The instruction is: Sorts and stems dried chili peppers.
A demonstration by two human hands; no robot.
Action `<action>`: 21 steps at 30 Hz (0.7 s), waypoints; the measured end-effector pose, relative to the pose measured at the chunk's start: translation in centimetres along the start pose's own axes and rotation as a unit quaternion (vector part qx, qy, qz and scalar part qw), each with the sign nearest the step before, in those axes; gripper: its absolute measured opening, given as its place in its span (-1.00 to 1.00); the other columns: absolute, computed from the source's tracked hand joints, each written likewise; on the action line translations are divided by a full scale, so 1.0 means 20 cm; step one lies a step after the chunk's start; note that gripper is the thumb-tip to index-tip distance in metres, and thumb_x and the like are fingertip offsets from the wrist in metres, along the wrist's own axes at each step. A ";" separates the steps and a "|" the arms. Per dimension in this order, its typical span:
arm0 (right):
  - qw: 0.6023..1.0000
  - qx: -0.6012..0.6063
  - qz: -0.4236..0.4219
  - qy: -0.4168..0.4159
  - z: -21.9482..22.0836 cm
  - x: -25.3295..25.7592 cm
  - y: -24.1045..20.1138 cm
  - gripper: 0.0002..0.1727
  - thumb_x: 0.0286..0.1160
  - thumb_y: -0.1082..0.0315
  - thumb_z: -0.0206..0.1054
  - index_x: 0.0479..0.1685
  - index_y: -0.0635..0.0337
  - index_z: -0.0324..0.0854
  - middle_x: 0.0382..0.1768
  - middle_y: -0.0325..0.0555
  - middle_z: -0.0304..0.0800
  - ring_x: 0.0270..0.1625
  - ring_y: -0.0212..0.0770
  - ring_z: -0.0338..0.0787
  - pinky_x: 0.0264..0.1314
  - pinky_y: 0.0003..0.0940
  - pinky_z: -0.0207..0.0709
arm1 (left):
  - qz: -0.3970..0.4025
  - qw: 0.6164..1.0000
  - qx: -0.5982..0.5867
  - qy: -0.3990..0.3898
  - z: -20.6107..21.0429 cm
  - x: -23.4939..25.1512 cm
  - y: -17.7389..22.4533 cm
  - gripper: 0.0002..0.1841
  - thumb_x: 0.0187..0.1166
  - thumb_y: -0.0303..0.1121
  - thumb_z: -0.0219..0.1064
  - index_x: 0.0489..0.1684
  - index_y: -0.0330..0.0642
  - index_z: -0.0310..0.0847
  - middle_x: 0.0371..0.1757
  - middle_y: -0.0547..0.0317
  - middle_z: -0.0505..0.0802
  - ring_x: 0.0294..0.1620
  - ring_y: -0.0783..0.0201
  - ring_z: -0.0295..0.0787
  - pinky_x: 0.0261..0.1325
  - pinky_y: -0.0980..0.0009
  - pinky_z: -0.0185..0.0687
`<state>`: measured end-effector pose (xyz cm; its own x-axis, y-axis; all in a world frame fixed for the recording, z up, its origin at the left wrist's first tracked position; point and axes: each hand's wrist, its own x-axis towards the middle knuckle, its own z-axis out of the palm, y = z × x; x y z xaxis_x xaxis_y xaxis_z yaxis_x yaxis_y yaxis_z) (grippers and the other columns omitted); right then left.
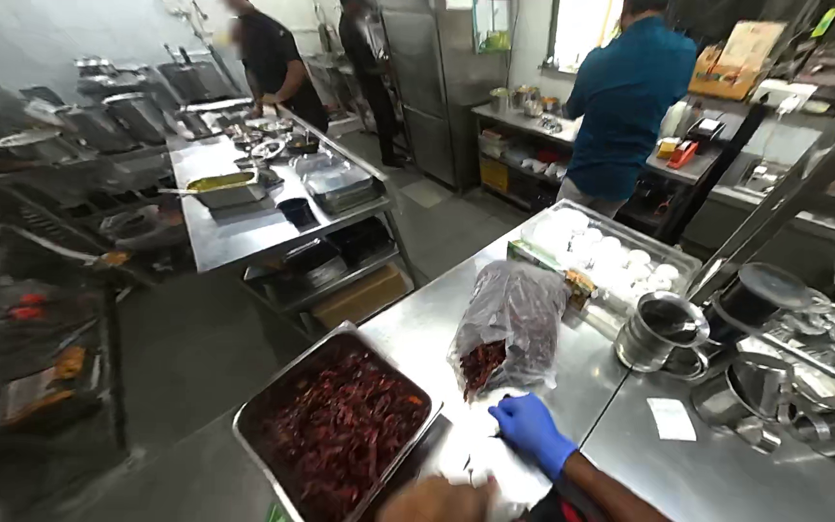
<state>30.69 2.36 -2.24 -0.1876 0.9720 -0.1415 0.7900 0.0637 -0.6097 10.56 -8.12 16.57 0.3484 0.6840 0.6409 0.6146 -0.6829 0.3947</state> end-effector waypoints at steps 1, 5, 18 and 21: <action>0.998 -0.002 0.004 -0.055 0.00 -0.01 0.03 -0.36 0.70 -0.22 0.02 -0.43 0.12 0.72 -0.41 -0.02 0.78 -0.18 0.04 0.81 -0.03 0.16 0.57 | -0.052 0.998 0.018 0.028 -0.01 0.01 -0.08 -0.77 0.64 -0.30 0.29 -0.29 -0.22 0.82 -0.40 0.02 0.86 -0.36 0.17 0.81 -0.20 0.24 0.75; 0.981 0.082 -0.040 -0.170 0.11 -0.15 -0.03 -0.47 0.61 -0.21 0.20 -0.09 0.09 0.75 -0.30 0.00 0.80 -0.16 0.03 0.80 -0.02 0.16 0.59 | -0.206 0.967 0.144 0.044 0.05 -0.08 -0.60 -0.67 0.68 -0.22 0.25 0.09 -0.30 0.78 -0.03 -0.15 0.87 -0.03 -0.07 0.84 0.07 -0.08 0.76; 0.995 -0.100 -0.013 0.013 0.03 -0.09 0.29 -0.78 0.41 0.15 0.46 -0.02 -0.08 0.85 -0.15 -0.14 0.85 -0.01 -0.03 0.80 0.08 0.08 0.63 | -0.221 0.969 0.112 -0.008 0.19 -0.40 -0.60 -0.65 0.66 -0.22 0.21 0.11 -0.24 0.82 0.14 -0.04 0.88 0.22 -0.04 0.80 0.34 -0.04 0.66; 0.991 -0.131 -0.036 -0.006 0.05 -0.09 0.27 -0.77 0.25 0.20 0.56 -0.10 -0.08 0.84 -0.15 -0.11 0.80 -0.02 0.01 0.77 0.00 0.10 0.63 | -0.206 0.975 0.081 -0.031 0.29 -0.39 -0.56 -0.67 0.67 -0.20 0.23 0.11 -0.16 0.85 0.16 0.05 0.88 0.24 0.05 0.80 0.35 0.03 0.67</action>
<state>34.66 0.77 -6.13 -0.2539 0.9604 -0.1151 0.8983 0.1900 -0.3961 5.07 -4.30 3.45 0.0874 0.9090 0.4076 0.8127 -0.3017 0.4985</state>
